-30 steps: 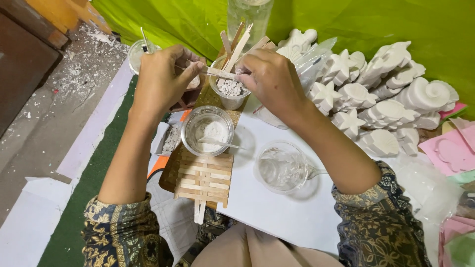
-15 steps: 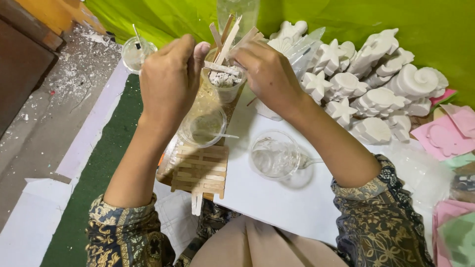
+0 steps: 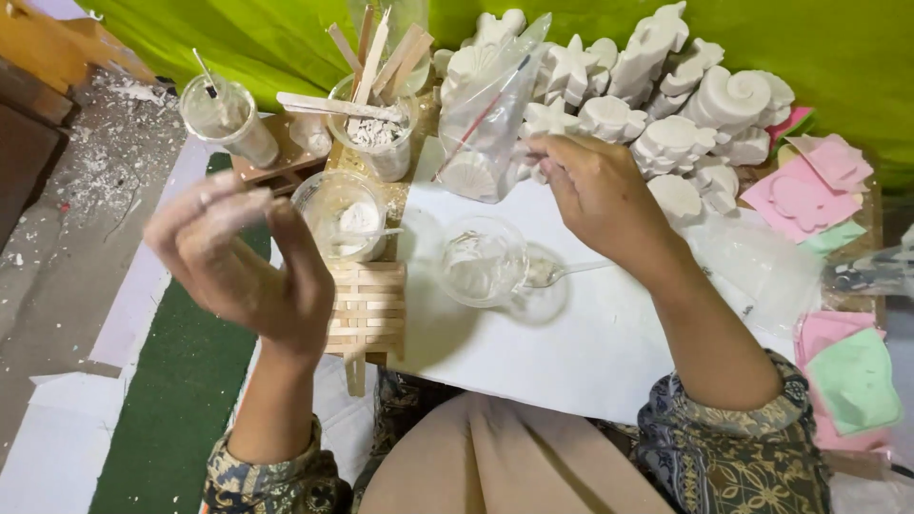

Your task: Mixing white powder with water in plastic cups using spoons and sticks to prepare material for molding.

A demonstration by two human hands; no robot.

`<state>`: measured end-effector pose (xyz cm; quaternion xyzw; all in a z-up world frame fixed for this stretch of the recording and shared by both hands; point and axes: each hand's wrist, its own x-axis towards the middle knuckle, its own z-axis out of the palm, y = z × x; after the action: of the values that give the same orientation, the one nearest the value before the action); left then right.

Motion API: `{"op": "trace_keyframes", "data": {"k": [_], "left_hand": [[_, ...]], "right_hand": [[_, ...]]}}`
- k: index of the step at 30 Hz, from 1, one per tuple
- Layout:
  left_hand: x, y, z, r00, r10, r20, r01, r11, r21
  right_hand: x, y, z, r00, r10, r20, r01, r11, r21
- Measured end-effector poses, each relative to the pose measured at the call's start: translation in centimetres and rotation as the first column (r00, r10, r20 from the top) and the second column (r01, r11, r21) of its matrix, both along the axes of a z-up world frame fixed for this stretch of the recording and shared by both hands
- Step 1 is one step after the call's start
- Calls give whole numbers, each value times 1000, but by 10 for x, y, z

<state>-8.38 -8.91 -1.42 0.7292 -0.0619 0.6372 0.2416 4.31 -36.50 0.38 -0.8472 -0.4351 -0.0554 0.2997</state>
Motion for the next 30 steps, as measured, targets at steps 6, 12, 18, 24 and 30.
{"op": "trace_keyframes", "data": {"k": [6,12,18,24,30], "left_hand": [[-56,-84,-131,974,-135,-182,119,988,-98],[-50,-119,-130,634,-499,-590,187,840,-510],[-30,-115,-87,400,-532,-746,103,835,-540],[-22,-137,-78,334,-531,-778,201,847,-492],[-22,-177,-86,132,-590,-796,289,791,-539]], "right_hand": [[-33,-57,-58,961,-174,-213,43,860,-508],[-48,-69,-99,959,-240,-153,108,803,-586],[-45,-77,-114,954,-255,-161,148,861,-486],[-33,-120,-92,903,-360,-235,343,933,-110],[-49,-130,-39,881,-320,-348,378,919,110]]}}
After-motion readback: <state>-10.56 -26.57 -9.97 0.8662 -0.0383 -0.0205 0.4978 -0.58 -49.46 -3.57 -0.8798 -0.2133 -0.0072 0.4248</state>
